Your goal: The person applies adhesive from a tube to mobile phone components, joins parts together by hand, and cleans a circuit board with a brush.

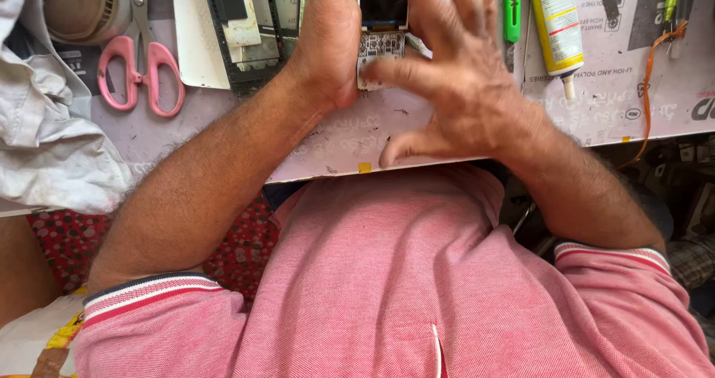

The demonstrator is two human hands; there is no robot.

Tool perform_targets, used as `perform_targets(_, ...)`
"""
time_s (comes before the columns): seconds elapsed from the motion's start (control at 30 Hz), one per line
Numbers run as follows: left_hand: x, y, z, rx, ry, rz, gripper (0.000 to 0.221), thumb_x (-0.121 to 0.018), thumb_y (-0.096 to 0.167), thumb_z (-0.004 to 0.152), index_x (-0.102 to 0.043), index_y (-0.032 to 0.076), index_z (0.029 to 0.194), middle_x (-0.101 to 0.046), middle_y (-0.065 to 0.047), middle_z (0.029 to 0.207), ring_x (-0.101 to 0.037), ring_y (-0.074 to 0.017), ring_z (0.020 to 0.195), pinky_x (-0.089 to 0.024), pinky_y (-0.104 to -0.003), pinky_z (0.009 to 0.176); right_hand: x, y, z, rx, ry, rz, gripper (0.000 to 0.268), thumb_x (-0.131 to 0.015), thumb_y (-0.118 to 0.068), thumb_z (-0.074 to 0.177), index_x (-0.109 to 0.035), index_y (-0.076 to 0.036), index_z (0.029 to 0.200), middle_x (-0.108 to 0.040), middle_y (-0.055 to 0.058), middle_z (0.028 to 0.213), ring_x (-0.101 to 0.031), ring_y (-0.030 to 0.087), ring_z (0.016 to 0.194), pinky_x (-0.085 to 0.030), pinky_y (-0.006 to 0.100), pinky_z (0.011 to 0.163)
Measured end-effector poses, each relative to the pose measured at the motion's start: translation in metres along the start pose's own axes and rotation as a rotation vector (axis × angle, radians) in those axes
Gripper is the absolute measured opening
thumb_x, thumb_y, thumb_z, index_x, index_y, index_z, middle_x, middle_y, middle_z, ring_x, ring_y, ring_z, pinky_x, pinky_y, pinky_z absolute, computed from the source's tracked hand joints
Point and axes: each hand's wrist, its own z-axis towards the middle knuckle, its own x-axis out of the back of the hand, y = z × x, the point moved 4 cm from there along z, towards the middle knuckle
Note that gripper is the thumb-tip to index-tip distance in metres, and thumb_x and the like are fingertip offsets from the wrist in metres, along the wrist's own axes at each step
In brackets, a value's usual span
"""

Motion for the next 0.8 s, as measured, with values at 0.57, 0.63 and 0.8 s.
perform_targets(0.57,-0.002,0.002,-0.003,0.004,0.025,0.072,0.070,-0.048,0.062,0.105,-0.056,0.001,0.137,-0.065,-0.013,0.118,-0.071,-0.0239,0.105,-0.066,-0.040,0.086,0.011,-0.013,0.006,0.011,-0.001,-0.068,0.080,-0.073,-0.088,0.074,-0.076,-0.026,0.123,-0.020,0.027,0.163,-0.013,0.052,0.150,-0.004,0.074,0.119)
perform_targets(0.63,-0.005,0.005,-0.004,0.000,0.013,0.109,0.069,-0.046,0.066,0.105,-0.056,0.004,0.134,-0.067,-0.011,0.117,-0.073,-0.0252,0.105,-0.067,-0.043,0.082,0.011,-0.012,0.008,0.019,0.015,-0.079,0.079,-0.074,-0.087,0.075,-0.076,-0.026,0.124,-0.020,0.028,0.163,-0.013,0.052,0.150,-0.004,0.074,0.120)
perform_targets(0.8,-0.005,0.005,-0.004,0.017,0.021,0.031,0.064,-0.047,0.062,0.105,-0.057,0.006,0.134,-0.067,-0.010,0.120,-0.072,-0.0228,0.108,-0.065,-0.044,0.090,0.008,-0.013,0.007,0.091,0.043,-0.101,0.078,-0.073,-0.087,0.075,-0.076,-0.025,0.122,-0.022,0.027,0.163,-0.014,0.052,0.150,-0.003,0.074,0.118)
